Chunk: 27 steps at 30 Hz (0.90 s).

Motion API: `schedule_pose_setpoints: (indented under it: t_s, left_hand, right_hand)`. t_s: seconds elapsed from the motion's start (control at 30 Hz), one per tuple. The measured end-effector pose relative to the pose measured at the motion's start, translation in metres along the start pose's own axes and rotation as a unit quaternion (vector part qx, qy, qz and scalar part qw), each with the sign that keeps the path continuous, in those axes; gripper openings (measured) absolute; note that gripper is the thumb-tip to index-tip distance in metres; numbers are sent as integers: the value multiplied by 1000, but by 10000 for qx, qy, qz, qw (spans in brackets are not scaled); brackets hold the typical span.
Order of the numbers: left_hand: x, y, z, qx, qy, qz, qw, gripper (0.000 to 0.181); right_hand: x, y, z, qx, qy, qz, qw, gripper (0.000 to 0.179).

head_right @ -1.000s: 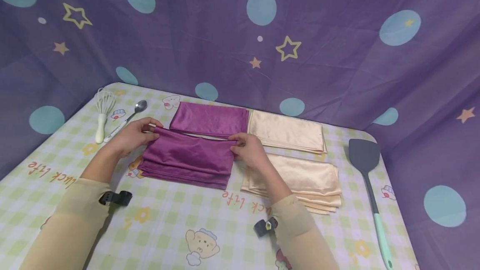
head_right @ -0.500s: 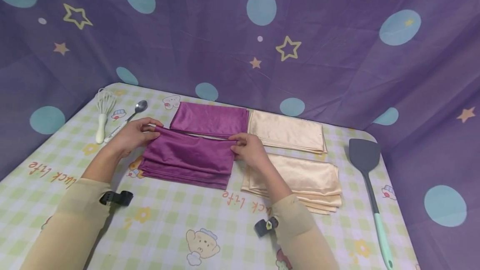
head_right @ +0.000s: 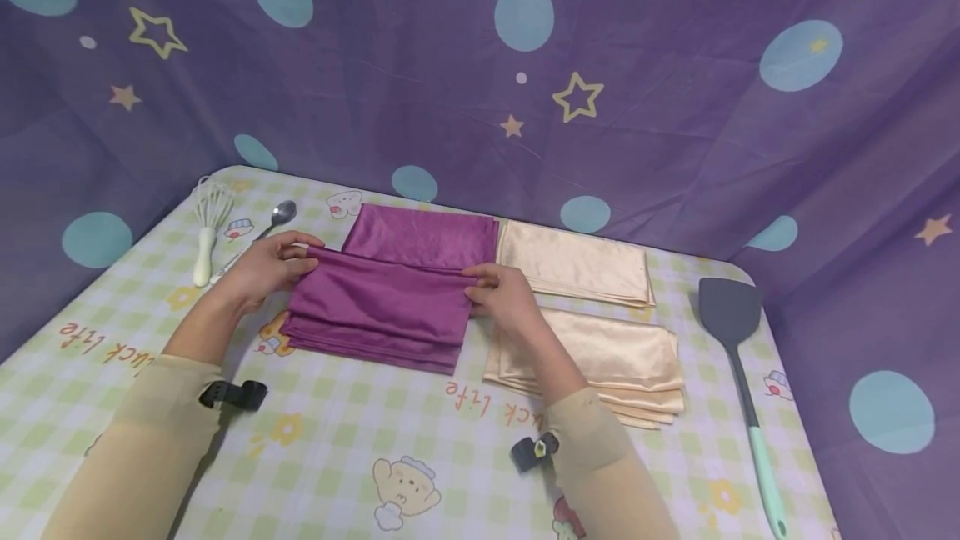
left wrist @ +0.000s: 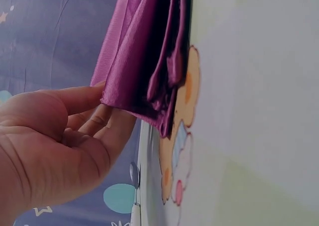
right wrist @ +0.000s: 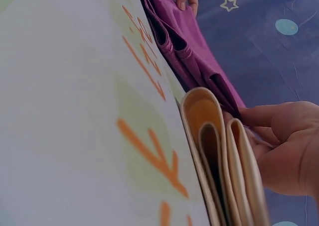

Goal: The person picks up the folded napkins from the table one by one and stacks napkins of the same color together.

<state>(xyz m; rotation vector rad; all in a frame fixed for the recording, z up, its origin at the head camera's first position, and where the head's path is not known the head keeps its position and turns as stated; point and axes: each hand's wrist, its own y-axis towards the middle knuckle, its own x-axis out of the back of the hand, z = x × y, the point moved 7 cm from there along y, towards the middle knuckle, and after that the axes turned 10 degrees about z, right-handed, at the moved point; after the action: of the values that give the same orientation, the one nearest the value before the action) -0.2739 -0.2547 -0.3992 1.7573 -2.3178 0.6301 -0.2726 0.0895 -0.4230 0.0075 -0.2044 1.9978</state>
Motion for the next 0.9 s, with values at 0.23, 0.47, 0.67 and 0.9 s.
schedule_pose_setpoints:
  t_s: [0.23, 0.47, 0.67, 0.9]
  left_hand:
    - [0, 2, 1, 29, -203, 73, 9998, 37]
    - [-2, 1, 0, 5, -328, 107, 9994, 39]
    - [-4, 2, -3, -107, -409, 121, 9990, 41]
    - [-6, 8, -6, -143, -369, 94, 9992, 41]
  right_hand:
    - [7, -1, 0, 9, 158, -28, 9999, 36]
    - [10, 0, 0, 49, 239, 10, 9997, 36]
    - [14, 0, 3, 137, 177, 30, 9997, 38]
    - [20, 3, 5, 163, -14, -3, 9999, 37]
